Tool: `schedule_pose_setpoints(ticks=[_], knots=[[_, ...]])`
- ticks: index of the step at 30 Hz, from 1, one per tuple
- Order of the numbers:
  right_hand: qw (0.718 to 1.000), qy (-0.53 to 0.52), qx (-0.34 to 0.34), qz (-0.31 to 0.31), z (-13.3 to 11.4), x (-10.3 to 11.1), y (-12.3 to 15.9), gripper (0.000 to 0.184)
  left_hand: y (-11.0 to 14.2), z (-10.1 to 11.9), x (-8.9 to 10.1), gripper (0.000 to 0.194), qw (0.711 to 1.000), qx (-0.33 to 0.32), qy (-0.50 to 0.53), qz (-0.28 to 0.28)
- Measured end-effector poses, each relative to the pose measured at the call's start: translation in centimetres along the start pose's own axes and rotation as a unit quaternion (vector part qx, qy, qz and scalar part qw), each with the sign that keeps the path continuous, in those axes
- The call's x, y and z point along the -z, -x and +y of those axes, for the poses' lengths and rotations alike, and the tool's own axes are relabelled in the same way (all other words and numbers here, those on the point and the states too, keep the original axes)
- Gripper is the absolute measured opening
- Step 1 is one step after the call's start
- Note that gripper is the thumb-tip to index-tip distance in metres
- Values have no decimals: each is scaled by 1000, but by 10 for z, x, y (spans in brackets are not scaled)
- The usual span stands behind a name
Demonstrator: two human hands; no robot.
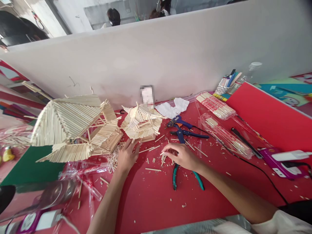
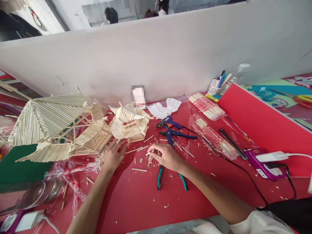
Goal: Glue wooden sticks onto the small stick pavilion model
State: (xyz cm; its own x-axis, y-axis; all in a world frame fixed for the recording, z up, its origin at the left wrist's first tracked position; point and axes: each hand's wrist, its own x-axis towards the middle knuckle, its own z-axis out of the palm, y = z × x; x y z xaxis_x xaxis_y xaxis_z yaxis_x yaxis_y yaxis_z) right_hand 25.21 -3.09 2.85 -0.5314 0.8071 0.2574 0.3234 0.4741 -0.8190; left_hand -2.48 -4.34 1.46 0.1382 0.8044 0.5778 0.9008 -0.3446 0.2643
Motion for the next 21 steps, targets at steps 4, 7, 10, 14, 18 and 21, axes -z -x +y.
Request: schedule_pose_setpoints(ticks=[4, 7, 10, 14, 18, 21], knots=[[1000, 3, -9, 4, -1, 2, -1, 12, 3, 2, 9, 19, 995, -65, 50, -54], [1000, 0, -11, 8, -4, 3, -2, 11, 5, 11, 11, 20, 982, -133, 78, -108], [1000, -11, -6, 10, -7, 1, -3, 10, 9, 26, 6, 22, 973, -173, 84, -131], [999, -30, -2, 14, -9, -5, -4, 8, 15, 40, -1, 26, 968, -191, 109, -117], [999, -43, -2, 14, -11, -6, -7, 9, 19, 44, -5, 28, 966, -198, 133, -101], [999, -42, -8, 5, -14, -5, -11, 8, 19, 45, -5, 27, 969, -192, 133, -78]])
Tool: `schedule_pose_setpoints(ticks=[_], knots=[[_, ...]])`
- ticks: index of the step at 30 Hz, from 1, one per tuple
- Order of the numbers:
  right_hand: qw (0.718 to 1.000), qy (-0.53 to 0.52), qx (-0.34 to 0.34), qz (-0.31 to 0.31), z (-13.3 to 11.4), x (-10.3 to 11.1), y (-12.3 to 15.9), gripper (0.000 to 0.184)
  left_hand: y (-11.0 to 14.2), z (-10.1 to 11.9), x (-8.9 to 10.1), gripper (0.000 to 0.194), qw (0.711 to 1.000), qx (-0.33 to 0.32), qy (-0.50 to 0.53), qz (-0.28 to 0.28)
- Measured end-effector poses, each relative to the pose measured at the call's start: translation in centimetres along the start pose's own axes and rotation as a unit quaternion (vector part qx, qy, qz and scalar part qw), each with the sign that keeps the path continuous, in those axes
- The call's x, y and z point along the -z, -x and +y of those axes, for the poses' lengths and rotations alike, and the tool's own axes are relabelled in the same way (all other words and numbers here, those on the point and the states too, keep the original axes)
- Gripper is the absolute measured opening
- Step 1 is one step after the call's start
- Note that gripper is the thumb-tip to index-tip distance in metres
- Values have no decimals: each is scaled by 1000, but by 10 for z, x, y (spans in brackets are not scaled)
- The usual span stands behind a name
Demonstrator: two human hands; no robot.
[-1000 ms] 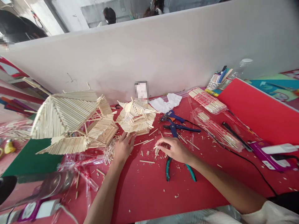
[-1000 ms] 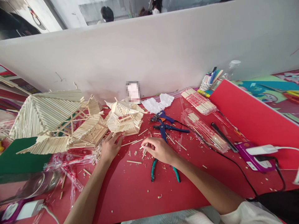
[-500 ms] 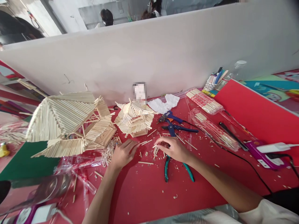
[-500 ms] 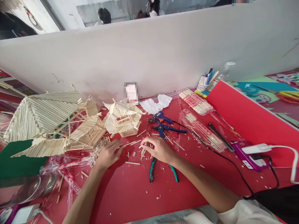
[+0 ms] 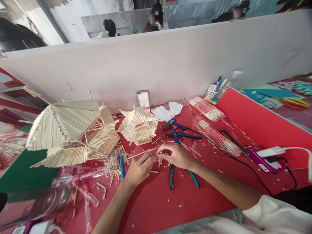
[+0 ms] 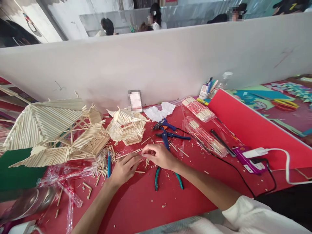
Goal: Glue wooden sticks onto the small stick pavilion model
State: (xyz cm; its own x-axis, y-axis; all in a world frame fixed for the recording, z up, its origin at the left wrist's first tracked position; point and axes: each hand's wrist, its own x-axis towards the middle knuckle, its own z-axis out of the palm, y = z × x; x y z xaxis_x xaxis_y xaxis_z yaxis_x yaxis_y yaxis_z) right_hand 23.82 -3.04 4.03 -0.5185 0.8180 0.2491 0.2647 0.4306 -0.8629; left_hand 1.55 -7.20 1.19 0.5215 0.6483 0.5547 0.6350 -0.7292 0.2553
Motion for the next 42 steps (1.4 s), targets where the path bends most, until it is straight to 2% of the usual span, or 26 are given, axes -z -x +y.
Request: schedule_pose_setpoints(ticks=[3, 6, 8, 11, 13, 15, 20, 23, 26, 32, 36, 42], knots=[[1000, 21, 12, 1, -1, 1, -4, 8, -2, 2, 1, 28, 1000, 8, -14, 26], [990, 106, 96, 18, 1, 5, -9, 10, -4, 2, 4, 25, 997, 46, -25, 57], [965, 190, 181, 0, 3, 10, -13, 16, -5, 1, 6, 21, 994, 81, -17, 69], [913, 280, 288, -69, 5, 18, -18, 28, -5, 0, 10, 16, 987, 139, 23, 83], [890, 302, 326, -101, 8, 22, -21, 33, -4, -1, 11, 15, 980, 170, 52, 94], [879, 308, 344, -121, 12, 24, -22, 37, -4, -2, 11, 17, 975, 181, 80, 97], [869, 309, 365, -128, 23, 24, -20, 38, -1, -2, 9, 34, 977, 161, 114, 80], [868, 309, 364, -136, 24, 22, -18, 32, -2, -1, 11, 41, 986, 109, 123, 35], [846, 346, 381, -137, 23, 21, -15, 28, -4, -1, 13, 47, 991, 61, 116, 2], [798, 385, 461, -53, 23, 19, -11, 18, -5, -2, 14, 43, 995, 57, 81, -2], [803, 372, 464, -46, 19, 20, -11, 10, -6, -2, 14, 39, 997, 37, 70, -19], [812, 364, 453, -56, 19, 23, -10, 10, -10, 0, 19, 36, 999, -10, 15, -50]])
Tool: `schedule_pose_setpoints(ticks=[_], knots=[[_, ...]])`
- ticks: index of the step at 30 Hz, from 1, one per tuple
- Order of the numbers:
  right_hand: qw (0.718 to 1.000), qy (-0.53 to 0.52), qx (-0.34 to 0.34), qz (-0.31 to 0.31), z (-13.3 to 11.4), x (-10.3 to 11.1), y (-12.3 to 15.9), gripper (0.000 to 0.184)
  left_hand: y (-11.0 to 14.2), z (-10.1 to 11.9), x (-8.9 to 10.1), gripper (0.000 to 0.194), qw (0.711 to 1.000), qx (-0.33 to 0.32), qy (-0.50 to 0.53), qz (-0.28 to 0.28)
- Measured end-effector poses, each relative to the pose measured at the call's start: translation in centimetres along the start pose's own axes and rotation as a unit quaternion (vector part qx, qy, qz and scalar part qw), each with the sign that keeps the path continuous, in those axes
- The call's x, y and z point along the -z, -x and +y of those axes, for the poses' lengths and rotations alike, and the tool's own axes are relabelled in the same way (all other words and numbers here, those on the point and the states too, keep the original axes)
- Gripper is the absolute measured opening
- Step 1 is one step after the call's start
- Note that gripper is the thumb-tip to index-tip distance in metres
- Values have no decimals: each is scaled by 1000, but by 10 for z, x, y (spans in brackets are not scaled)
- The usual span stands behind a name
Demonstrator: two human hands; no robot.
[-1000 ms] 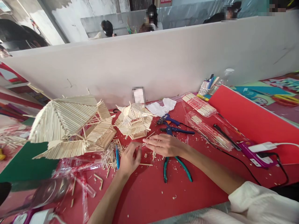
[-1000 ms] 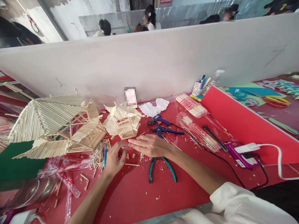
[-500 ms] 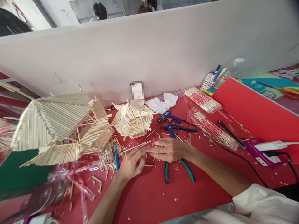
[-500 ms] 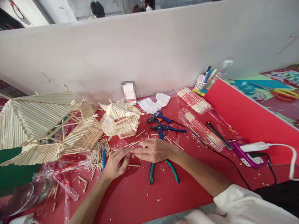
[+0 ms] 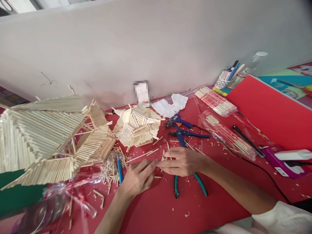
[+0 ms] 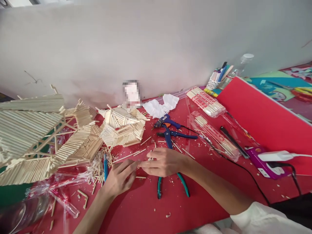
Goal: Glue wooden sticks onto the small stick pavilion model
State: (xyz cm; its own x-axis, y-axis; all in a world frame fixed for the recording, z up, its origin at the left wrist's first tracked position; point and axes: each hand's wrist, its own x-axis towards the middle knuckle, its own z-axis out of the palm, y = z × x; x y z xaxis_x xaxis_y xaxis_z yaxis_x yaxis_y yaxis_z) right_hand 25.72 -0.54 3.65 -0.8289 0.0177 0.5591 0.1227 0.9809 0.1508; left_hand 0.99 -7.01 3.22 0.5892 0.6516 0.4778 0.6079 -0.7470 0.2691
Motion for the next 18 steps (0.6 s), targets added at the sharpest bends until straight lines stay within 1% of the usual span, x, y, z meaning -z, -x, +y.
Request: schedule_pose_setpoints(ticks=[5, 8, 11, 14, 18], knots=[[999, -27, -40, 19, -2, 1, -5, 12, 1, 0, 0, 39, 1000, -4, -23, -10], [997, -47, -58, 8, -3, 1, -9, 18, 2, -1, -2, 38, 998, 10, -58, 29], [996, -57, -66, -6, -4, -4, -10, 20, 3, -2, -4, 30, 994, 39, -72, 77], [995, -57, -81, -24, -5, -10, -9, 25, 5, -3, -6, 26, 992, 54, -72, 91], [991, -69, -111, -42, -5, -12, -11, 35, 7, -7, -7, 30, 991, 57, -74, 98]])
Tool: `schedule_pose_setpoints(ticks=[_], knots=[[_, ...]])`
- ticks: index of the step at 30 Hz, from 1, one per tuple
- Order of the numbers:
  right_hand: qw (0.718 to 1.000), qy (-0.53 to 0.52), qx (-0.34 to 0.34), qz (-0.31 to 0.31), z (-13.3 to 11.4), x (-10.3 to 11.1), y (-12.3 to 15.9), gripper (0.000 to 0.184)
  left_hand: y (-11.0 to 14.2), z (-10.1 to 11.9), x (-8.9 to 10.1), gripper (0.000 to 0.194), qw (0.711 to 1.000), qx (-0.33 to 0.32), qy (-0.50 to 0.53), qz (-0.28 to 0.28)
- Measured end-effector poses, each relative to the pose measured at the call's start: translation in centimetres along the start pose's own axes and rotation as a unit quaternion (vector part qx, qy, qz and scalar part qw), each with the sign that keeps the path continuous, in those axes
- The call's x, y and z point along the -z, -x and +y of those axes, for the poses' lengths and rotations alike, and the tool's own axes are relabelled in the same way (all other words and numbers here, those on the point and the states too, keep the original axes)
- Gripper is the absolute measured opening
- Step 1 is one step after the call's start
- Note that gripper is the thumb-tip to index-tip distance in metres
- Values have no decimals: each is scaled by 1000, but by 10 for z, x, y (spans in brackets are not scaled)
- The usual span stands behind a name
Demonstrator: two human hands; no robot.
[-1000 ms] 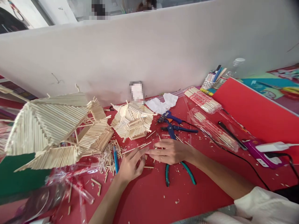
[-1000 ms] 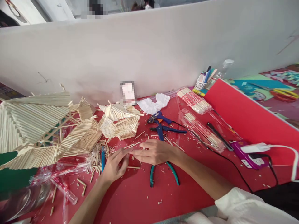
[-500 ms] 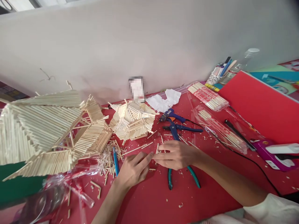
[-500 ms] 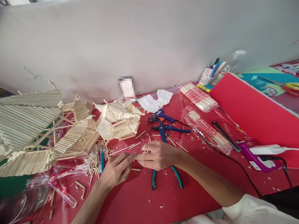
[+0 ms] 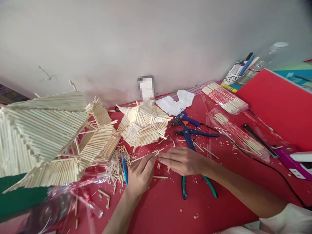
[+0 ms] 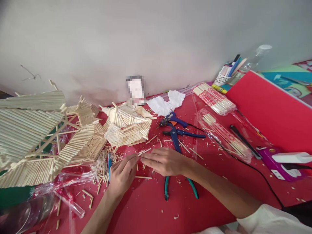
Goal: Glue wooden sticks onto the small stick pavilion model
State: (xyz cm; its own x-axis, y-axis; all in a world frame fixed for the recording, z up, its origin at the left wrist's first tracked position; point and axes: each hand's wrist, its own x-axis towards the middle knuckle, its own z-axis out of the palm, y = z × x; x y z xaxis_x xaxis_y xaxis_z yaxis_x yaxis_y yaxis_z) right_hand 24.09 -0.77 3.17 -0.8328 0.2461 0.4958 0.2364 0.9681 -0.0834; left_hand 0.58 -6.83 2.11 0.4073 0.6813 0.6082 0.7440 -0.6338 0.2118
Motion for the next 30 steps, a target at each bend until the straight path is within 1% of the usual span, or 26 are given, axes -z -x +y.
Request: schedule_pose_setpoints(ticks=[4, 9, 11, 13, 14, 16, 18, 19, 20, 21, 22, 24, 25, 28, 30], knots=[[1000, -7, -20, 7, 0, 1, -1, 39, -1, -2, -3, 31, 1000, 9, -9, -1], [999, -6, -47, -19, -2, -3, 2, 44, -3, -2, -6, 32, 1000, 17, -23, -2], [999, -6, -46, -25, -1, -4, 3, 41, -3, -3, -8, 31, 999, 18, -30, -2], [998, 0, -51, -30, 3, -1, 6, 33, -2, -5, -9, 30, 999, 18, -40, -2], [997, 4, -64, -31, 6, 2, 8, 28, -1, -6, -10, 29, 999, 17, -45, -1], [992, 19, -125, -27, 14, 12, 14, 22, 0, -7, -11, 29, 998, 18, -52, 1], [969, 45, -242, -20, 24, 25, 24, 23, 1, -8, -12, 28, 999, 18, -51, -1], [949, 73, -307, -19, 29, 31, 29, 24, 2, -8, -13, 28, 999, 18, -48, -3], [923, 103, -370, -24, 35, 36, 35, 24, 2, -8, -13, 27, 999, 18, -45, -5], [898, 124, -421, -42, 40, 40, 40, 24, 2, -7, -13, 26, 999, 18, -42, -5], [879, 133, -454, -62, 45, 43, 45, 24, 1, -7, -13, 26, 999, 17, -41, -4], [856, 135, -490, -93, 52, 44, 53, 27, 0, -7, -13, 25, 999, 16, -44, -2], [853, 137, -493, -103, 55, 42, 55, 30, 0, -7, -12, 24, 999, 14, -47, -2], [857, 144, -479, -119, 56, 37, 57, 36, -1, -7, -11, 24, 998, 11, -57, -5], [865, 143, -465, -121, 56, 36, 59, 33, -2, -7, -10, 22, 998, 13, -59, -2]])
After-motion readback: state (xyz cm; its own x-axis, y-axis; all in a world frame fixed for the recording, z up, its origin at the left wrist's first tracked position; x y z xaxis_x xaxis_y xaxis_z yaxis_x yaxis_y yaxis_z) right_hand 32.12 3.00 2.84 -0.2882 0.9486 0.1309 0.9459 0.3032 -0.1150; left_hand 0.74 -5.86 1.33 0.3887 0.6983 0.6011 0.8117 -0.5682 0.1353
